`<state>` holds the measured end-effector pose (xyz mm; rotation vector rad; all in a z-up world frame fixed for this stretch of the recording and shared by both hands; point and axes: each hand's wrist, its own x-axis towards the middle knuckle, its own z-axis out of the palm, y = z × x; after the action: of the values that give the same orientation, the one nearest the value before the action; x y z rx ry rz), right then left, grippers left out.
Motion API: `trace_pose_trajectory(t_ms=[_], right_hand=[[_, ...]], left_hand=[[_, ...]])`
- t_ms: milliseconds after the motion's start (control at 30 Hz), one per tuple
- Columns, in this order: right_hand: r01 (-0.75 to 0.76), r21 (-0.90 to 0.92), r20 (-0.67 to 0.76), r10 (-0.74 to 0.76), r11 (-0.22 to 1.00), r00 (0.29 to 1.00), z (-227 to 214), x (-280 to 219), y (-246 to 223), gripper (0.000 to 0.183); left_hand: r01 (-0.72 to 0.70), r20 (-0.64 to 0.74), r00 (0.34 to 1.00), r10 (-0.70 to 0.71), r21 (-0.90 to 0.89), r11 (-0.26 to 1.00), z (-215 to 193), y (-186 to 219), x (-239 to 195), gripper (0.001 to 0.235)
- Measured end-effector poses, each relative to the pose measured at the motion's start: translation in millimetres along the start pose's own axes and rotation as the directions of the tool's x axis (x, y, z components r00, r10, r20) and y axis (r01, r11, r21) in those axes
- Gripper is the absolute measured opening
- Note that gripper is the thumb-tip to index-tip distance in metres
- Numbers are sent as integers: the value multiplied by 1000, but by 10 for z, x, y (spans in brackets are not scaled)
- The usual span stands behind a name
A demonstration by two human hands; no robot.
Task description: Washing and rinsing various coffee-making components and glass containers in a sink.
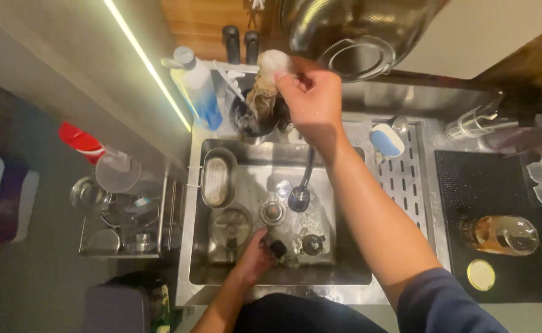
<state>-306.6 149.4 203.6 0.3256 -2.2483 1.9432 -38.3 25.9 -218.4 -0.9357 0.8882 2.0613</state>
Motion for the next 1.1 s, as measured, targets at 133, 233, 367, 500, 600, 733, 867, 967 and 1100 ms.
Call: trace_pose_trajectory(t_ms=[133,233,367,500,600,733,867,967,1100], right_hand=[[51,325,-45,-39,944,998,-111,-67,-337,24],[154,402,-72,-136,902,988,-197,-115,-637,24],[188,423,-30,-194,886,981,-286,-261,-994,29],[162,399,58,-201,902,978,-394,-413,-1253,31],[110,407,145,-183,907,972,-441,-593,-1372,31],[38,366,220,-126,930,967,-412,-830,-1291,30],[-107,257,329,17,960,944,-285,-1066,-1095,29],[-88,141,334,36,986,942,-158,-1306,-981,28],[-50,24,292,41,998,956,-68,-1584,-983,28]], left_hand=[[-98,-160,973,166,367,925,829,523,-856,56],[-244,-83,882,464,761,601,991,571,-894,67],[-395,131,750,648,875,280,1055,482,-841,73],[-385,-43,834,551,668,636,826,249,-344,62],[-214,-94,965,244,250,944,759,284,-387,48],[-258,-18,964,264,155,954,502,222,-307,39],[-213,-196,955,221,61,975,213,251,-254,41],[-286,-238,915,326,189,939,426,530,-771,50],[-357,-71,850,522,651,670,414,682,-1163,65]])
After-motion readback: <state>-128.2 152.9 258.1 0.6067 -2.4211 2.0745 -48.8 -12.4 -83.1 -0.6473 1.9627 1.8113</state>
